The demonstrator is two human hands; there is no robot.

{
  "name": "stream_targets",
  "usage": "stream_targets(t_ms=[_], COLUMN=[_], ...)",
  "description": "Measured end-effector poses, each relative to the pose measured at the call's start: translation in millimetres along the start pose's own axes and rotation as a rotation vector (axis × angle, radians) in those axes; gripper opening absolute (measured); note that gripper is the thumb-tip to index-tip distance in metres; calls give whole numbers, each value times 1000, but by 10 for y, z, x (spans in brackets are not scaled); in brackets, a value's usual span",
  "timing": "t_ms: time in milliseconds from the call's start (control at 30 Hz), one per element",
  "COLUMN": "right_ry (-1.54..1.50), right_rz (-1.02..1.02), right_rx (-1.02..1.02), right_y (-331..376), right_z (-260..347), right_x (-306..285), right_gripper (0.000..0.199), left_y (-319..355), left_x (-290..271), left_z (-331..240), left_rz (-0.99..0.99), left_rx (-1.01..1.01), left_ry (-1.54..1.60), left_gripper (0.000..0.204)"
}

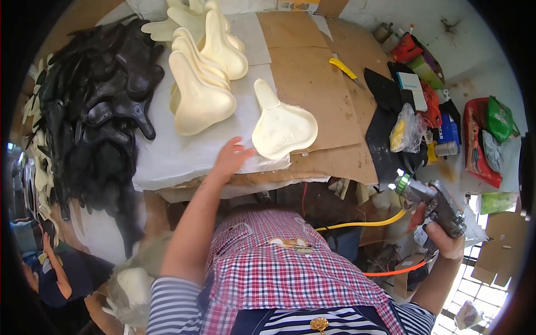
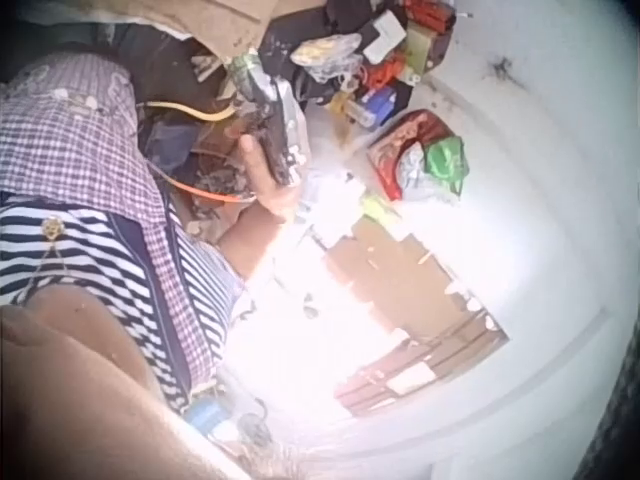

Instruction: The recorder unpacks foam bicycle seat cores from a sack, organizes them on a workbench, and uses a spray gun to apply adhesive or prepare them for final assembly.

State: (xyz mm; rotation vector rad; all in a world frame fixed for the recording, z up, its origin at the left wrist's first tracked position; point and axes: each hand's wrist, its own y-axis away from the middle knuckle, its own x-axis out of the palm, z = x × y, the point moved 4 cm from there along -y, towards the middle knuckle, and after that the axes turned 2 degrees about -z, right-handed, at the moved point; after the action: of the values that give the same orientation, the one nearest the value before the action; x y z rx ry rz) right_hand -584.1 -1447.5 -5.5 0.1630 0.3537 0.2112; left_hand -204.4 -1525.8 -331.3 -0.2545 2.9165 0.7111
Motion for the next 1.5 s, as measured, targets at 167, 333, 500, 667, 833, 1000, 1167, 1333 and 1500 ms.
stream_targets(t_ms=[167,333,500,667,833,1000,1167,1333,1500], right_ry=[72,137,74,73,140,119,406,878,915], right_rz=[-51,-112,-34,-128,96,45,-40,-255,-291], right_rx=[-5,10,-30,3,-56,-10,-309,-296,-122], right_y=[-200,-384,-539,-626,-677,-861,-1539,-2454,-2739], right_z=[146,325,388,449,463,321,-273,-1559,-2156], right_x=[-90,-173,-205,-193,-107,-223,-42,219,439], right_gripper=[73,72,73,75,72,67,62,75,73], left_y=[-186,-117,-143,-159,-214,-164,-180,194,1423], left_x=[550,532,511,499,483,426,-174,-1813,-2990], left_z=[-33,-36,-12,-4,71,-38,123,61,270], left_rz=[133,-3,14,21,82,79,-146,-620,-1333], left_rx=[-83,10,-7,-29,-114,-136,-97,-81,277], left_ry=[269,312,306,320,407,367,101,-296,-898], left_gripper=[51,53,54,54,49,51,35,22,19])
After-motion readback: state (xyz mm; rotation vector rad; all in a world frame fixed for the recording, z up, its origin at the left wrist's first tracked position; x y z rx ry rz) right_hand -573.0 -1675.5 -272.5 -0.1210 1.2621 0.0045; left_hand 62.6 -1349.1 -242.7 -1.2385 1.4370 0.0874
